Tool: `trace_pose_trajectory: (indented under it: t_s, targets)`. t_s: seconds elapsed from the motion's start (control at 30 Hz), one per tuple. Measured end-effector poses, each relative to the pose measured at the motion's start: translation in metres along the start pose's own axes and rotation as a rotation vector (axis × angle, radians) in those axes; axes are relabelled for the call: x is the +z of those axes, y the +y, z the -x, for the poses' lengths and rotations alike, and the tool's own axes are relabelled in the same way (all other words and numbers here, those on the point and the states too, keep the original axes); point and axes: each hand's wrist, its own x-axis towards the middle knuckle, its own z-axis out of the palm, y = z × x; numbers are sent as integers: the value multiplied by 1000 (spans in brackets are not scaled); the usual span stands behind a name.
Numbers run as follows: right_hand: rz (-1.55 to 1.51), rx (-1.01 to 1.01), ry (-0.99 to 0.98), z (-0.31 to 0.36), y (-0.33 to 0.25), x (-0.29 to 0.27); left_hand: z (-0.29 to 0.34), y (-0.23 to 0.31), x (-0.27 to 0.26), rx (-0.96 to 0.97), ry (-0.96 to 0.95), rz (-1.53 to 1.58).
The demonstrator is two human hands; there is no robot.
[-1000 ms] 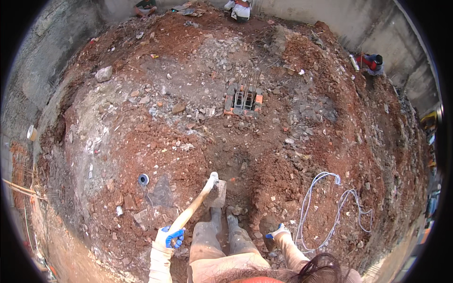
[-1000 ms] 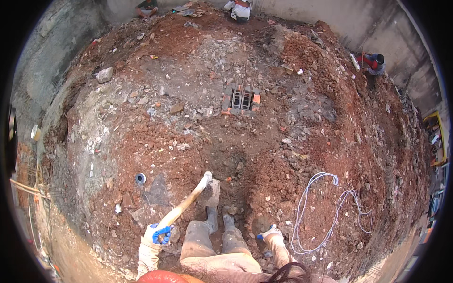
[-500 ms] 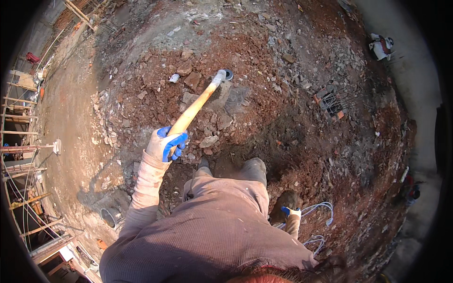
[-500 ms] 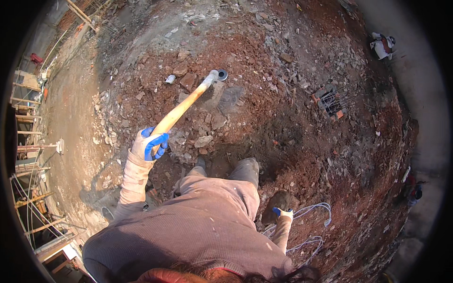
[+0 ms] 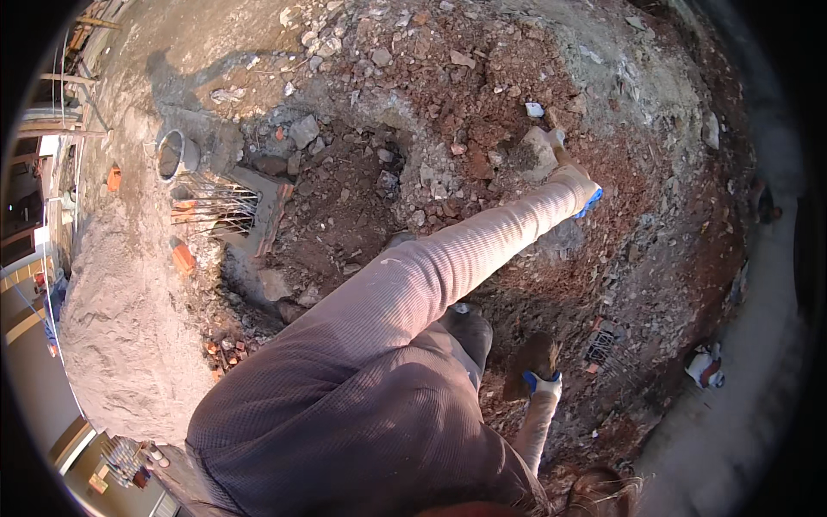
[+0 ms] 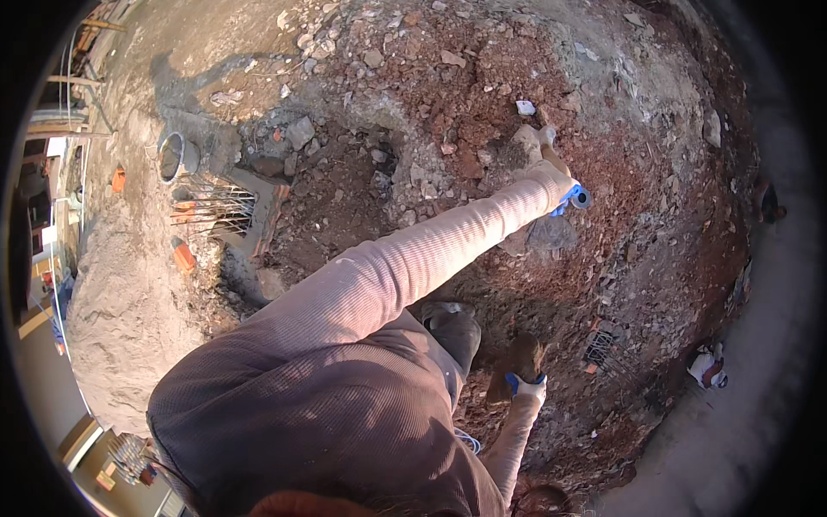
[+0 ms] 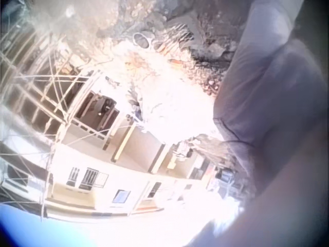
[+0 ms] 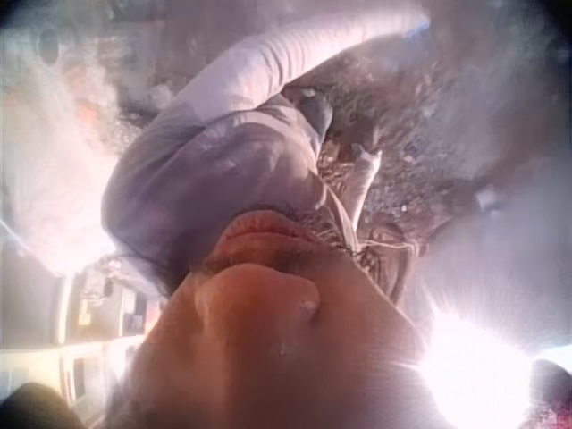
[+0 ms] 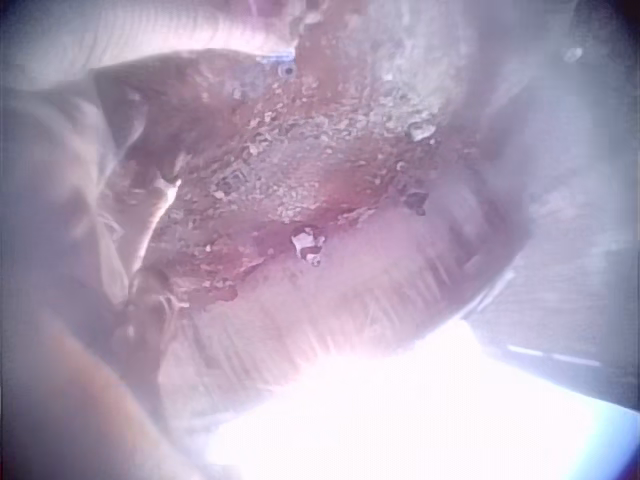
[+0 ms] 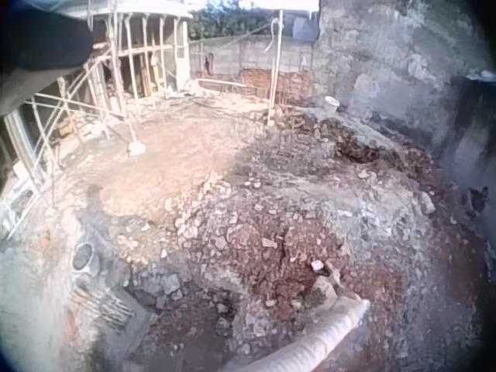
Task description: The person uses a pickaxe to break up compacted soil and debris at a construction site. They repeatedly strike the ground, occasionally pause to remove rocks by hand, and continue loosening the earth in a confined area.
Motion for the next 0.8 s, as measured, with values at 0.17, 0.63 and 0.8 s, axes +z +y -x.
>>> trace_pose_trajectory:
  t_s: [0.17,0.63,0.8]
  targets:
    - [298,-402,-153,18,-162,62,11,-33,29,27,100,384]
    - [-748,-951,-1257,198,-514,234,24,-25,-13,233,22,-201]
    - [-612,-753,-947,73,-438,247,17,-28,-29,249,38,-241]
